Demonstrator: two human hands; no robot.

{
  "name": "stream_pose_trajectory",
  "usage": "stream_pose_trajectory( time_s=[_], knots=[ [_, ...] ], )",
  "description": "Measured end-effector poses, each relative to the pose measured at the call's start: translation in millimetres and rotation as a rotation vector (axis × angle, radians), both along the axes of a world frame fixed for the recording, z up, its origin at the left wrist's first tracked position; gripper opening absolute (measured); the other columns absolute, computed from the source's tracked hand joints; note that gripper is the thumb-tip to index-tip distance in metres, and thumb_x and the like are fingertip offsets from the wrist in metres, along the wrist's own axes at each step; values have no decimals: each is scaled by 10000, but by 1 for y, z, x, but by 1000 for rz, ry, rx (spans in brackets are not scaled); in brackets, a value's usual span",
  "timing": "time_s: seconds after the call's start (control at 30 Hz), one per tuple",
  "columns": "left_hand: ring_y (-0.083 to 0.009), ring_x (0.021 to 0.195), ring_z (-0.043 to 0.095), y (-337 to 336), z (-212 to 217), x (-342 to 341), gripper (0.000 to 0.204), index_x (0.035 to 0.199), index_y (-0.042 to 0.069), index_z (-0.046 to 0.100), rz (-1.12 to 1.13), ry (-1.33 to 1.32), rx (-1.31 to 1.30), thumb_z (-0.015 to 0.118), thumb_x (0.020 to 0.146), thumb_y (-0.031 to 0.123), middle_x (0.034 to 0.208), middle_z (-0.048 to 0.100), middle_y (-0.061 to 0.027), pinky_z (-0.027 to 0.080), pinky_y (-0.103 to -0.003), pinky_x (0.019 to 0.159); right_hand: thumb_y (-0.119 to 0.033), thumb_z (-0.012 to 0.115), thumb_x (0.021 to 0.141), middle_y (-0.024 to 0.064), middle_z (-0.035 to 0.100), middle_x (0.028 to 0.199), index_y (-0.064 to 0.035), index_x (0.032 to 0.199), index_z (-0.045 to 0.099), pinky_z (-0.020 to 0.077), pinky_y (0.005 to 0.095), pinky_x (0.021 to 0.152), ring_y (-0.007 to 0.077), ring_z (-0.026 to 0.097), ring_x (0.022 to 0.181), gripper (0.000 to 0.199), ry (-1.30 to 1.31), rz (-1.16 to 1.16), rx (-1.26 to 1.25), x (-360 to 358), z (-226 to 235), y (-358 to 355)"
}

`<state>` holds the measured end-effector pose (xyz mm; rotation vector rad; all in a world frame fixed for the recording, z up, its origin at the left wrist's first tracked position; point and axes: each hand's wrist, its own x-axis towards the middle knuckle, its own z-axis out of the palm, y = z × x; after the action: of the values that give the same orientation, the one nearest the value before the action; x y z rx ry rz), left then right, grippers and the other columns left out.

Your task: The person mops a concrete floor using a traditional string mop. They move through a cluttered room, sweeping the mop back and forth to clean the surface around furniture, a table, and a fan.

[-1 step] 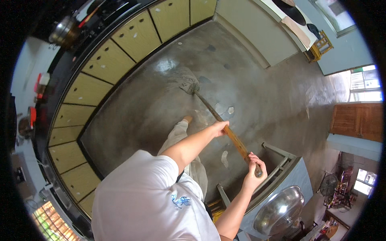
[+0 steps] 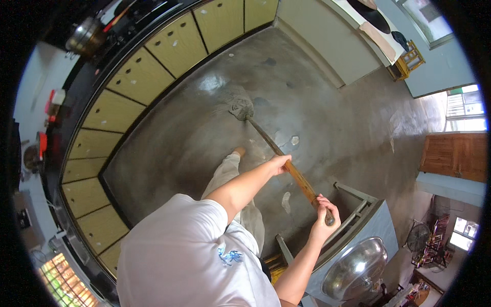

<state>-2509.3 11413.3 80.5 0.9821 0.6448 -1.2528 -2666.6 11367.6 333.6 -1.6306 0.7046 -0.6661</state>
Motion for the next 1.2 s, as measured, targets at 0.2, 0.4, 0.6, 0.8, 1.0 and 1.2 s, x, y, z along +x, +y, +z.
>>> stream_pose_trajectory(
  time_s=[0.2,0.4,0.6,0.8,1.0,1.2],
  knots=[
    [-185,697,588,49,5,-52,179,854,43,521,109,-18,133,604,760,171,796,572,-67,538,-361,623,-30,527,802,139,593,829,39,768,554,416,405,907,259,578,885,81,1,-1,160,-50,-21,12],
    [-211,728,598,125,-18,-77,211,906,15,519,258,24,229,616,769,141,843,581,-86,547,-391,649,-97,543,800,125,603,902,-1,795,568,436,345,866,255,583,933,98,66,117,264,-61,-36,54],
    [-242,759,604,240,-23,-100,297,983,-19,494,458,112,178,625,778,150,896,581,-125,556,-406,662,-76,562,797,139,605,861,14,784,568,429,364,869,266,580,903,91,75,312,358,-44,-36,132],
    [-231,790,594,423,-32,-124,299,1001,25,505,727,193,173,637,780,178,921,576,-106,555,-388,650,-99,560,782,132,612,863,-7,817,566,467,343,813,259,586,910,98,190,625,388,-1,-49,278],
    [-210,777,574,615,-63,-173,280,968,51,527,1000,253,243,633,790,240,914,561,-91,556,-350,611,-92,526,807,102,639,890,-12,827,587,449,292,760,212,600,878,101,398,890,350,27,-64,464],
    [-213,872,518,752,-82,-270,283,987,73,499,1355,330,223,584,828,290,969,505,-83,525,-338,731,-62,566,792,109,653,861,16,785,608,448,293,790,170,598,841,88,453,1241,303,8,-86,618]
  ],
)
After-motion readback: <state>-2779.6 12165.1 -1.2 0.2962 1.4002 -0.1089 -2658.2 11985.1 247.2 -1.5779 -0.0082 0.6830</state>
